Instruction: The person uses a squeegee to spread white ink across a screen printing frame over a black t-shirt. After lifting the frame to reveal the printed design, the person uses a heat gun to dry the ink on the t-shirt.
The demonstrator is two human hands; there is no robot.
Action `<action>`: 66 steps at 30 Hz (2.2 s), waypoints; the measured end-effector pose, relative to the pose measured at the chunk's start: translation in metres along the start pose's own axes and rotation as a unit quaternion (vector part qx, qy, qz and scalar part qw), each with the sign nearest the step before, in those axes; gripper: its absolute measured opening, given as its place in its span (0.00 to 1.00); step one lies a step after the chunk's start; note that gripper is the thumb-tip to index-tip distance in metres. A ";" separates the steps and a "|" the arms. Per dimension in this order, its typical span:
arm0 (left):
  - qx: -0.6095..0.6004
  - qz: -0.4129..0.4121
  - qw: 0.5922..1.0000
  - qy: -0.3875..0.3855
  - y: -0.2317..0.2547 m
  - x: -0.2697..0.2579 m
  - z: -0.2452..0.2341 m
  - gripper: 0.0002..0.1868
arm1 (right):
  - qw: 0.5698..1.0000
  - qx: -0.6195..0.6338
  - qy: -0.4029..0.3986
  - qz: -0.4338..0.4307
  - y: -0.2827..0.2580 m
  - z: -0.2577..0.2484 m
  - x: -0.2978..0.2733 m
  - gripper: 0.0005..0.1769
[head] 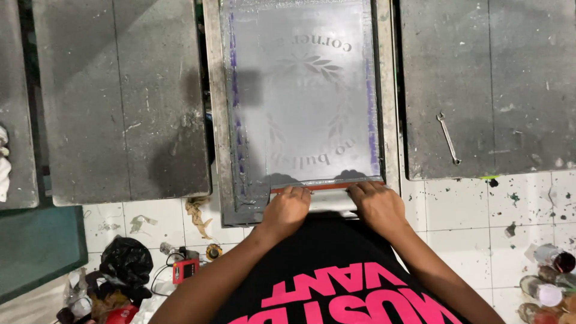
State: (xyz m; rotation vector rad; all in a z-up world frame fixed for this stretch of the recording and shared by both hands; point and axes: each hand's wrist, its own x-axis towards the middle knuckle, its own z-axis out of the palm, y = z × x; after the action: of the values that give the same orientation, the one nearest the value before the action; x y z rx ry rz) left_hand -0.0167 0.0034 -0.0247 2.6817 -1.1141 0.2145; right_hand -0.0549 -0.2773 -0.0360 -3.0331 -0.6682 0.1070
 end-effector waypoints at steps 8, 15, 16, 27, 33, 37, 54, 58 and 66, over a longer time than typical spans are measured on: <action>-0.005 -0.006 1.000 -0.027 0.004 -0.004 0.015 0.05 | 0.994 0.031 -0.103 0.014 -0.007 -0.045 0.012 0.17; -0.005 -0.002 1.000 -0.029 0.001 0.002 0.004 0.10 | 0.995 -0.005 -0.103 0.016 -0.006 -0.039 0.011 0.10; -0.004 -0.002 1.000 -0.028 0.000 -0.001 0.014 0.10 | 0.995 -0.006 -0.102 0.016 -0.006 -0.041 0.013 0.10; -0.057 -0.024 0.995 -0.080 0.001 0.016 -0.034 0.08 | 0.998 -0.045 -0.030 0.041 -0.020 -0.072 0.020 0.09; -0.035 -0.015 0.999 -0.038 0.004 0.005 -0.046 0.06 | 0.995 -0.082 0.025 0.049 -0.028 -0.065 0.012 0.02; 0.015 -0.004 0.996 0.091 0.003 0.007 -0.060 0.09 | 0.990 -0.098 0.095 0.047 -0.030 -0.060 0.008 0.04; -0.041 0.024 0.971 0.234 -0.023 -0.019 -0.097 0.09 | 0.952 -0.101 0.282 0.067 -0.065 -0.062 0.009 0.11; -0.057 0.027 0.974 0.218 -0.029 -0.027 -0.089 0.10 | 0.954 -0.091 0.278 0.068 -0.068 -0.054 0.012 0.11; -0.108 -0.001 0.976 0.189 -0.043 -0.033 -0.112 0.25 | 0.962 -0.085 0.245 0.079 -0.063 -0.046 0.013 0.13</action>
State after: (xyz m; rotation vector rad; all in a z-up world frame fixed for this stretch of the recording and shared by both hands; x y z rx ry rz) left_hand -0.0146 0.0848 0.0695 2.3220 -0.9542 0.5442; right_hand -0.0661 -0.2152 0.0125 -3.0681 -0.4094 -0.7096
